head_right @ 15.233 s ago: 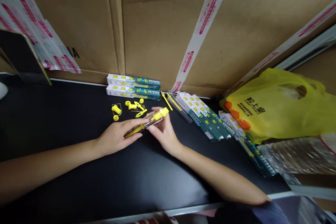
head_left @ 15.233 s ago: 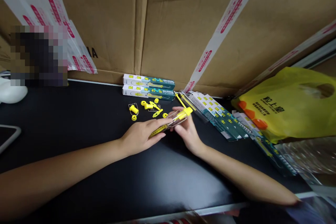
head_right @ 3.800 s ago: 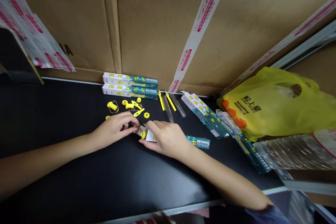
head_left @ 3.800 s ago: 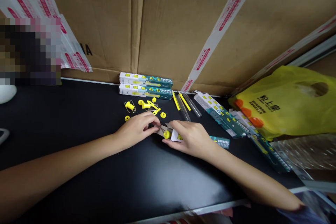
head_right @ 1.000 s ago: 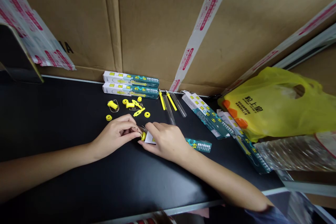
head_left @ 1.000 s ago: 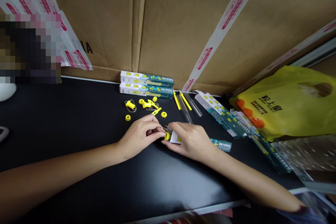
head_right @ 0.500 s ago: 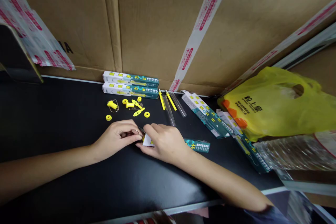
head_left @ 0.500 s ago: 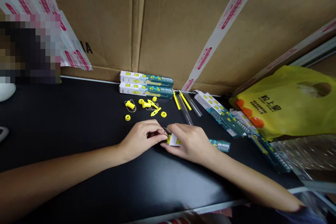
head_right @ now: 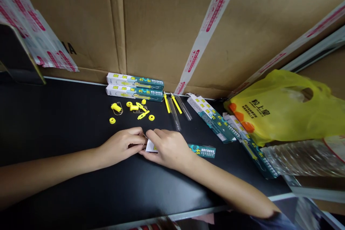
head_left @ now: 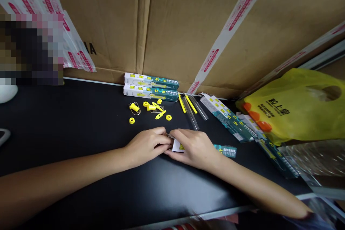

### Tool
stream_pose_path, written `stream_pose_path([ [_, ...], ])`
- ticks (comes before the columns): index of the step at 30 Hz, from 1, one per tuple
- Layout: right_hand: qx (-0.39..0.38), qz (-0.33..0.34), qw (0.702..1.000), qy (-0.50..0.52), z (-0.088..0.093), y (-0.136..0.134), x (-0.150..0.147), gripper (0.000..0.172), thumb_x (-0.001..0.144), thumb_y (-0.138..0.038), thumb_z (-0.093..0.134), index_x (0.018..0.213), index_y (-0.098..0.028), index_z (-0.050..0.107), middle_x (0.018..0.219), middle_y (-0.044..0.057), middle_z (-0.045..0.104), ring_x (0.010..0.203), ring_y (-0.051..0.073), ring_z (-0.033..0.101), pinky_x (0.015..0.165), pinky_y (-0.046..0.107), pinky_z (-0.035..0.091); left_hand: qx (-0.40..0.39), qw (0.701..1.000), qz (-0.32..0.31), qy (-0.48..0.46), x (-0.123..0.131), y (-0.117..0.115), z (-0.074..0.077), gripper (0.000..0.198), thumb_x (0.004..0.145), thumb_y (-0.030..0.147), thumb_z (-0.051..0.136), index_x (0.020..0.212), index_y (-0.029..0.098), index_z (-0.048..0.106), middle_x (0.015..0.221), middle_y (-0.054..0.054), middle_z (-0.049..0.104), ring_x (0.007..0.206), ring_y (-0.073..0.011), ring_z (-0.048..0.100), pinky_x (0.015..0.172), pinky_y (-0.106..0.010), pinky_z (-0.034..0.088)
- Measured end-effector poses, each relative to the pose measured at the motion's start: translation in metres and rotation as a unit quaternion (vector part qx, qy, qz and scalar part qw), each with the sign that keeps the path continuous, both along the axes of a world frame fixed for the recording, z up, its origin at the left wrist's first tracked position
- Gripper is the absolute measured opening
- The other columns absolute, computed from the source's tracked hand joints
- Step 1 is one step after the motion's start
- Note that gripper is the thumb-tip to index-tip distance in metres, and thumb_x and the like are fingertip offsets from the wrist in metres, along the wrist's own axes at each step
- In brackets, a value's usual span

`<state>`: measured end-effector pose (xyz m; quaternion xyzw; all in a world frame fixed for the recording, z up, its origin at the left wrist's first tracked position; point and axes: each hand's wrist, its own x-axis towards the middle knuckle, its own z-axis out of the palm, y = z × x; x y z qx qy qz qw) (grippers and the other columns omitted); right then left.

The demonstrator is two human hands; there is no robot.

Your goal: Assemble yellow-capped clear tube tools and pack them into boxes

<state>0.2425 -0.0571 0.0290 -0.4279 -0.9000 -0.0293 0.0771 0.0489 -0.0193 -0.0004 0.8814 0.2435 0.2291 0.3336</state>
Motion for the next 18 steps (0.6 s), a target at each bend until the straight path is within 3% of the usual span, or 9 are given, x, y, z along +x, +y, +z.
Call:
stream_pose_path([
  [4, 0.004, -0.006, 1.000, 0.003, 0.0012, 0.0013, 0.0013, 0.034, 0.090, -0.051, 0.046, 0.088, -0.017, 0.052, 0.078, 0.003, 0.065, 0.068, 0.017, 0.063, 0.056, 0.027, 0.035, -0.010, 1.000, 0.011, -0.026, 0.0002, 0.0009, 0.0018, 0.023, 0.091, 0.019, 0.049, 0.075, 0.016, 0.066, 0.075, 0.000, 0.051, 0.071, -0.0120, 0.052, 0.064, -0.023, 0.039],
  [9, 0.012, -0.007, 1.000, -0.004, 0.0012, 0.0022, 0.0016, 0.036, 0.090, -0.052, 0.044, 0.087, -0.017, 0.053, 0.074, 0.002, 0.064, 0.065, 0.016, 0.062, 0.055, 0.026, 0.034, -0.137, 0.981, 0.090, -0.106, 0.0030, 0.0008, 0.0024, 0.006, 0.083, 0.020, 0.061, 0.079, 0.016, 0.063, 0.069, 0.004, 0.054, 0.060, -0.0081, 0.049, 0.056, -0.019, 0.038],
  [12, 0.012, -0.004, 1.000, -0.007, 0.0000, 0.0030, 0.0018, 0.036, 0.090, -0.052, 0.044, 0.088, -0.018, 0.053, 0.074, 0.002, 0.063, 0.065, 0.016, 0.061, 0.055, 0.026, 0.033, -0.187, 0.968, 0.107, -0.127, 0.0036, -0.0009, 0.0029, 0.010, 0.080, 0.023, 0.065, 0.076, 0.016, 0.059, 0.066, 0.005, 0.055, 0.055, -0.0067, 0.047, 0.053, -0.018, 0.037],
  [18, 0.014, -0.004, 1.000, -0.004, -0.0004, 0.0036, 0.0017, 0.034, 0.090, -0.051, 0.046, 0.085, -0.018, 0.052, 0.073, 0.002, 0.063, 0.064, 0.016, 0.061, 0.054, 0.027, 0.032, -0.132, 0.982, 0.084, -0.103, 0.0017, -0.0022, 0.0051, 0.014, 0.081, 0.018, 0.064, 0.069, 0.015, 0.059, 0.069, 0.004, 0.059, 0.062, -0.0080, 0.052, 0.058, -0.019, 0.038],
])
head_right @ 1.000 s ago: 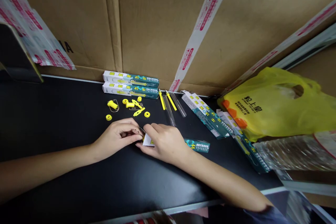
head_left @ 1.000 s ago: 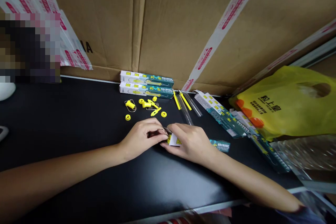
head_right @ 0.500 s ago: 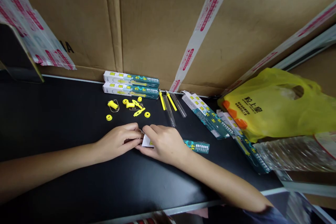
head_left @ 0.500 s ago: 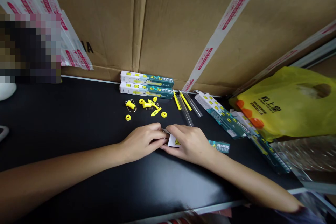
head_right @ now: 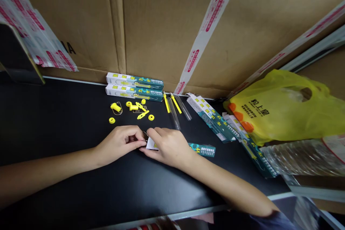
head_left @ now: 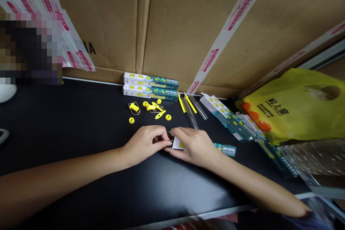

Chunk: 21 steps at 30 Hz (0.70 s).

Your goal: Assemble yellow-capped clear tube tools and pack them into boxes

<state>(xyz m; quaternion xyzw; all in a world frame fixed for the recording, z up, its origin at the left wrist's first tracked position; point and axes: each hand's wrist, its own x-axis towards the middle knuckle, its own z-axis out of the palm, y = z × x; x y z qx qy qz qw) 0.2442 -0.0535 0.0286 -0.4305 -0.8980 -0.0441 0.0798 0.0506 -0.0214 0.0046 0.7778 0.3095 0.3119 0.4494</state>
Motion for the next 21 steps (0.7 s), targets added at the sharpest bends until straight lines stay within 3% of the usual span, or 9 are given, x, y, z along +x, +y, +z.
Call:
stream_pose_path([
  [7, -0.004, 0.020, 1.000, 0.006, 0.0005, -0.0027, -0.0017, 0.034, 0.090, -0.051, 0.046, 0.087, -0.017, 0.052, 0.073, 0.002, 0.063, 0.063, 0.016, 0.061, 0.054, 0.027, 0.034, 0.054, 0.998, -0.009, 0.021, 0.0001, -0.0010, 0.0006, 0.019, 0.077, 0.009, 0.066, 0.061, 0.014, 0.057, 0.063, 0.006, 0.052, 0.058, -0.0068, 0.048, 0.056, -0.019, 0.034],
  [12, 0.000, 0.061, 0.998, 0.000, 0.0031, -0.0013, -0.0023, 0.031, 0.092, -0.047, 0.045, 0.098, -0.017, 0.051, 0.078, 0.002, 0.062, 0.066, 0.015, 0.060, 0.056, 0.025, 0.038, 0.050, 0.998, -0.029, 0.018, -0.0015, 0.0016, -0.0019, 0.014, 0.078, 0.015, 0.068, 0.065, 0.015, 0.063, 0.061, 0.005, 0.051, 0.057, -0.0070, 0.048, 0.055, -0.019, 0.034],
  [17, 0.034, 0.057, 0.998, -0.013, 0.0050, -0.0004, -0.0017, 0.023, 0.094, -0.038, 0.043, 0.100, -0.017, 0.053, 0.080, 0.003, 0.060, 0.068, 0.015, 0.058, 0.057, 0.025, 0.039, 0.079, 0.997, 0.017, 0.003, -0.0026, 0.0026, -0.0034, 0.022, 0.084, 0.025, 0.063, 0.064, 0.015, 0.061, 0.063, 0.004, 0.050, 0.058, -0.0077, 0.047, 0.055, -0.021, 0.034],
  [21, 0.081, 0.052, 0.995, -0.031, 0.0036, 0.0001, 0.0005, 0.018, 0.094, -0.028, 0.042, 0.090, -0.018, 0.056, 0.082, 0.004, 0.061, 0.068, 0.015, 0.057, 0.057, 0.025, 0.039, 0.104, 0.993, 0.050, -0.020, -0.0024, -0.0001, -0.0031, 0.019, 0.082, 0.020, 0.062, 0.066, 0.015, 0.054, 0.063, 0.005, 0.048, 0.055, -0.0067, 0.043, 0.053, -0.020, 0.034],
])
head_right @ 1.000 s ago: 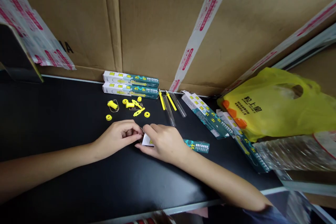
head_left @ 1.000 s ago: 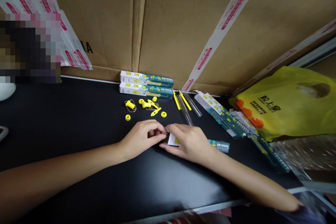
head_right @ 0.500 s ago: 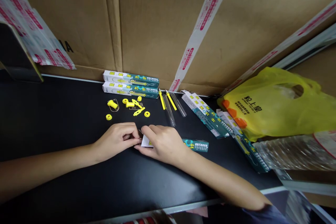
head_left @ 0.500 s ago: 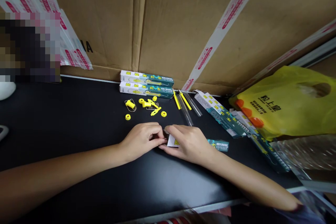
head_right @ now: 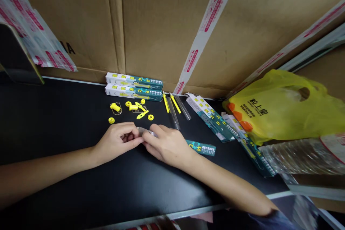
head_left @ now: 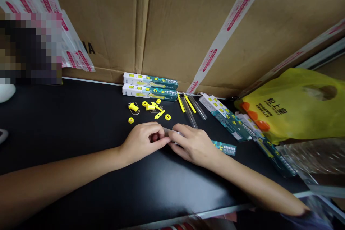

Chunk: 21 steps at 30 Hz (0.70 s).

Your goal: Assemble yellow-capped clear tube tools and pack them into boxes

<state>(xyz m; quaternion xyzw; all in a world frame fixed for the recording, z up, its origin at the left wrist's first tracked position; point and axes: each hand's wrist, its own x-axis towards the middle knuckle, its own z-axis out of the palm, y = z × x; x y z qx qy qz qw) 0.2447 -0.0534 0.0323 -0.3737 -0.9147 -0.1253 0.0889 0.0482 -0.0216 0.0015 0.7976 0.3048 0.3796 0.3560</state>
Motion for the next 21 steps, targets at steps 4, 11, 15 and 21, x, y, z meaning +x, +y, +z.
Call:
stream_pose_path([
  [4, 0.027, 0.007, 1.000, 0.009, -0.001, 0.001, 0.000, 0.019, 0.093, -0.027, 0.042, 0.082, -0.018, 0.055, 0.082, 0.005, 0.062, 0.067, 0.014, 0.056, 0.057, 0.025, 0.039, 0.036, 0.999, -0.008, 0.007, -0.002, -0.002, 0.002, 0.011, 0.084, 0.017, 0.055, 0.073, 0.016, 0.052, 0.073, 0.003, 0.048, 0.060, -0.0078, 0.044, 0.055, -0.021, 0.036],
  [11, -0.026, 0.007, 0.999, 0.045, 0.001, 0.002, -0.001, 0.019, 0.093, -0.031, 0.045, 0.085, -0.016, 0.053, 0.078, 0.003, 0.060, 0.067, 0.014, 0.057, 0.057, 0.024, 0.041, 0.098, 0.990, -0.059, 0.087, -0.002, 0.001, -0.003, 0.007, 0.081, 0.013, 0.052, 0.084, 0.019, 0.051, 0.087, -0.001, 0.053, 0.074, -0.0123, 0.052, 0.066, -0.024, 0.043],
  [15, -0.054, 0.000, 0.997, 0.060, 0.002, 0.001, -0.001, 0.021, 0.094, -0.033, 0.044, 0.086, -0.016, 0.052, 0.080, 0.004, 0.061, 0.070, 0.014, 0.059, 0.060, 0.023, 0.042, 0.137, 0.977, -0.058, 0.151, 0.000, 0.002, -0.008, 0.011, 0.080, 0.019, 0.056, 0.088, 0.019, 0.048, 0.092, -0.003, 0.055, 0.084, -0.0171, 0.055, 0.072, -0.028, 0.045],
  [21, -0.101, 0.020, 0.993, 0.064, 0.004, -0.003, -0.004, 0.030, 0.092, -0.046, 0.044, 0.093, -0.017, 0.051, 0.083, 0.005, 0.061, 0.073, 0.016, 0.060, 0.061, 0.025, 0.043, 0.160, 0.974, -0.041, 0.156, -0.001, 0.002, -0.008, 0.023, 0.088, 0.041, 0.054, 0.082, 0.020, 0.045, 0.080, -0.001, 0.054, 0.073, -0.0169, 0.055, 0.063, -0.028, 0.042],
])
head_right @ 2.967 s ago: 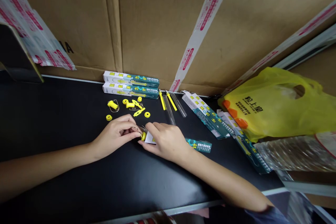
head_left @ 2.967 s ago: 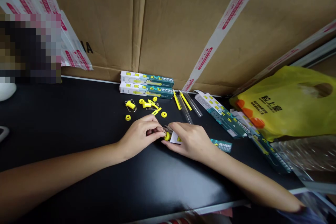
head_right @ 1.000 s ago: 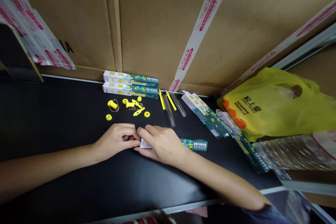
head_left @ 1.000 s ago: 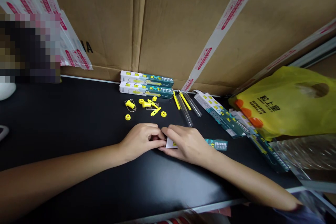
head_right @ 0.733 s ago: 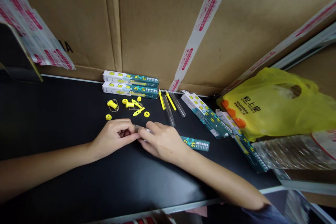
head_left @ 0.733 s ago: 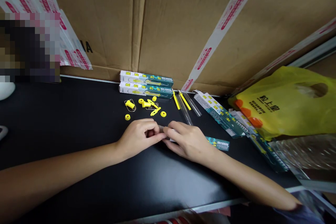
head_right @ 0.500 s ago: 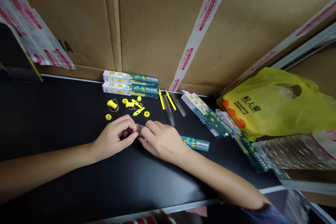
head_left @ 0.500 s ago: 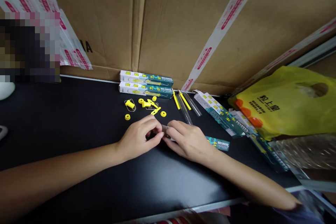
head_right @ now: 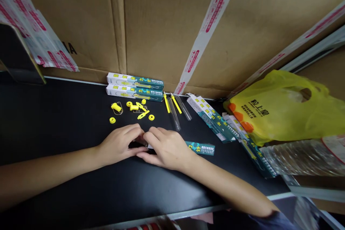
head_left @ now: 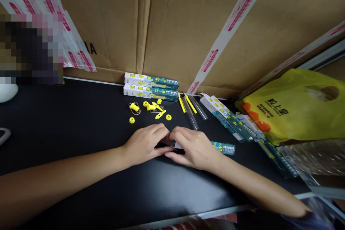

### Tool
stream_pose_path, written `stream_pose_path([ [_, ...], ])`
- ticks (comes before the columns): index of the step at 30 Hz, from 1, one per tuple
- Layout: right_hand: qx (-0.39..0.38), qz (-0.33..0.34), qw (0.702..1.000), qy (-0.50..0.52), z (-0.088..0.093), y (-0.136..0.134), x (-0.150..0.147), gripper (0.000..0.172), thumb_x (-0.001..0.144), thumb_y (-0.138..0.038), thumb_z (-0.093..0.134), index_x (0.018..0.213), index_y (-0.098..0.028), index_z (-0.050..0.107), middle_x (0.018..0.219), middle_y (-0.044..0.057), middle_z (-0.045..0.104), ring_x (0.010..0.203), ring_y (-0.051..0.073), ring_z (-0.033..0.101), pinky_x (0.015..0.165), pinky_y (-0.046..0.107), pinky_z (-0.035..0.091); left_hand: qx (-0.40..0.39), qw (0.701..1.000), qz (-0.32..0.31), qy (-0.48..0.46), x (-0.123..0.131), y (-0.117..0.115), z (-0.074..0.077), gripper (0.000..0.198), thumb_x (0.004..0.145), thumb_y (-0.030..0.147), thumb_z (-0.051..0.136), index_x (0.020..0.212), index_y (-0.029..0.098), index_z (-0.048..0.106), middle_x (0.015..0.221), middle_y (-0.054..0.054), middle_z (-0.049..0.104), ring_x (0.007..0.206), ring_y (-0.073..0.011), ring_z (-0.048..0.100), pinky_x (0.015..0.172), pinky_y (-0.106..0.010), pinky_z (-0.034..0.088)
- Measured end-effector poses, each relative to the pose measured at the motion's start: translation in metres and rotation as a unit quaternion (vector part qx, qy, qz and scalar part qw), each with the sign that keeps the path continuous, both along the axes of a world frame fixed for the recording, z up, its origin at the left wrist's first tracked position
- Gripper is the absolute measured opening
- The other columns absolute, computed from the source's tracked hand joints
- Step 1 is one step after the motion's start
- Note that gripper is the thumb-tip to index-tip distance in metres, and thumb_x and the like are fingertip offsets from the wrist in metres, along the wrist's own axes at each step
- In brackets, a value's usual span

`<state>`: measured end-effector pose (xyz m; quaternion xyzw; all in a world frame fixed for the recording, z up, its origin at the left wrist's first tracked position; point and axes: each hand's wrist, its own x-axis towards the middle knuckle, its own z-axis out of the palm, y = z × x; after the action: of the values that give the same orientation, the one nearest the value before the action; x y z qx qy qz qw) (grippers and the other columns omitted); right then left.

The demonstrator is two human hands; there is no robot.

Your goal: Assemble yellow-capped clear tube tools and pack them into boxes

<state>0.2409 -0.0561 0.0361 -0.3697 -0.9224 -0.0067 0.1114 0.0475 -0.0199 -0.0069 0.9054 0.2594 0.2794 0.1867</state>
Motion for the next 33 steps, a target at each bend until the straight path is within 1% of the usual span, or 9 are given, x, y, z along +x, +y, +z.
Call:
stream_pose_path([
  [4, 0.005, -0.005, 1.000, 0.009, -0.0001, 0.0008, 0.0001, 0.037, 0.090, -0.053, 0.044, 0.095, -0.017, 0.051, 0.083, 0.005, 0.061, 0.073, 0.017, 0.059, 0.060, 0.026, 0.043, 0.000, 1.000, -0.009, -0.007, 0.0002, 0.0002, -0.0003, 0.031, 0.082, 0.047, 0.059, 0.082, 0.020, 0.044, 0.080, -0.001, 0.055, 0.072, -0.0178, 0.056, 0.061, -0.029, 0.042],
  [7, 0.015, -0.010, 1.000, 0.011, -0.0007, 0.0013, 0.0000, 0.038, 0.089, -0.055, 0.045, 0.093, -0.017, 0.051, 0.081, 0.005, 0.061, 0.071, 0.018, 0.059, 0.059, 0.027, 0.043, 0.008, 1.000, -0.002, 0.008, 0.0010, -0.0003, -0.0003, 0.033, 0.076, 0.044, 0.064, 0.082, 0.020, 0.042, 0.080, -0.002, 0.054, 0.073, -0.0193, 0.056, 0.060, -0.030, 0.042],
  [9, 0.012, -0.010, 1.000, 0.015, -0.0006, 0.0011, 0.0003, 0.036, 0.089, -0.053, 0.046, 0.093, -0.017, 0.050, 0.082, 0.005, 0.061, 0.072, 0.017, 0.059, 0.060, 0.026, 0.043, 0.009, 1.000, -0.003, 0.006, 0.0012, -0.0009, 0.0006, 0.027, 0.078, 0.037, 0.062, 0.081, 0.020, 0.042, 0.080, -0.001, 0.054, 0.073, -0.0186, 0.055, 0.061, -0.029, 0.041],
  [12, 0.004, -0.010, 1.000, 0.021, 0.0003, 0.0011, 0.0013, 0.033, 0.089, -0.050, 0.048, 0.094, -0.017, 0.050, 0.085, 0.005, 0.062, 0.074, 0.017, 0.060, 0.062, 0.026, 0.044, 0.002, 1.000, -0.001, -0.010, 0.0011, -0.0016, 0.0026, 0.012, 0.083, 0.025, 0.053, 0.082, 0.020, 0.043, 0.079, 0.000, 0.054, 0.072, -0.0160, 0.055, 0.061, -0.027, 0.041],
  [14, 0.001, -0.009, 1.000, 0.022, 0.0006, 0.0013, 0.0017, 0.032, 0.088, -0.049, 0.049, 0.096, -0.017, 0.050, 0.086, 0.006, 0.062, 0.076, 0.018, 0.061, 0.063, 0.027, 0.045, -0.005, 1.000, 0.007, -0.021, 0.0010, -0.0017, 0.0032, 0.008, 0.083, 0.021, 0.051, 0.083, 0.020, 0.043, 0.078, 0.001, 0.054, 0.071, -0.0149, 0.055, 0.061, -0.026, 0.041],
  [18, 0.005, -0.005, 1.000, 0.019, -0.0011, 0.0017, 0.0009, 0.031, 0.090, -0.046, 0.048, 0.098, -0.017, 0.049, 0.087, 0.006, 0.063, 0.075, 0.018, 0.061, 0.063, 0.027, 0.045, -0.023, 0.999, 0.023, -0.035, 0.0013, -0.0010, 0.0024, 0.008, 0.084, 0.020, 0.052, 0.082, 0.020, 0.044, 0.077, 0.002, 0.054, 0.069, -0.0137, 0.055, 0.062, -0.025, 0.041],
  [25, 0.034, 0.009, 0.999, 0.001, -0.0034, 0.0014, -0.0015, 0.018, 0.093, -0.034, 0.045, 0.095, -0.017, 0.049, 0.080, 0.004, 0.061, 0.068, 0.015, 0.058, 0.057, 0.025, 0.040, -0.058, 0.997, 0.036, -0.037, 0.0016, 0.0008, 0.0031, 0.013, 0.085, 0.025, 0.057, 0.083, 0.020, 0.045, 0.075, 0.003, 0.052, 0.067, -0.0132, 0.054, 0.060, -0.025, 0.040],
  [29, 0.047, 0.030, 0.998, -0.029, -0.0017, 0.0016, -0.0009, 0.018, 0.094, -0.032, 0.043, 0.090, -0.017, 0.053, 0.080, 0.004, 0.059, 0.068, 0.014, 0.056, 0.057, 0.025, 0.039, -0.069, 0.997, 0.014, -0.032, 0.0012, 0.0022, 0.0043, 0.010, 0.084, 0.021, 0.054, 0.082, 0.020, 0.045, 0.076, 0.003, 0.052, 0.067, -0.0133, 0.052, 0.060, -0.025, 0.040],
  [33, 0.054, 0.032, 0.997, -0.051, -0.0008, 0.0025, -0.0001, 0.023, 0.096, -0.032, 0.040, 0.087, -0.018, 0.055, 0.080, 0.004, 0.059, 0.069, 0.014, 0.055, 0.059, 0.025, 0.040, -0.128, 0.990, -0.005, -0.057, 0.0010, 0.0034, 0.0051, 0.011, 0.079, 0.017, 0.055, 0.083, 0.020, 0.045, 0.080, 0.002, 0.051, 0.067, -0.0118, 0.051, 0.059, -0.024, 0.041],
])
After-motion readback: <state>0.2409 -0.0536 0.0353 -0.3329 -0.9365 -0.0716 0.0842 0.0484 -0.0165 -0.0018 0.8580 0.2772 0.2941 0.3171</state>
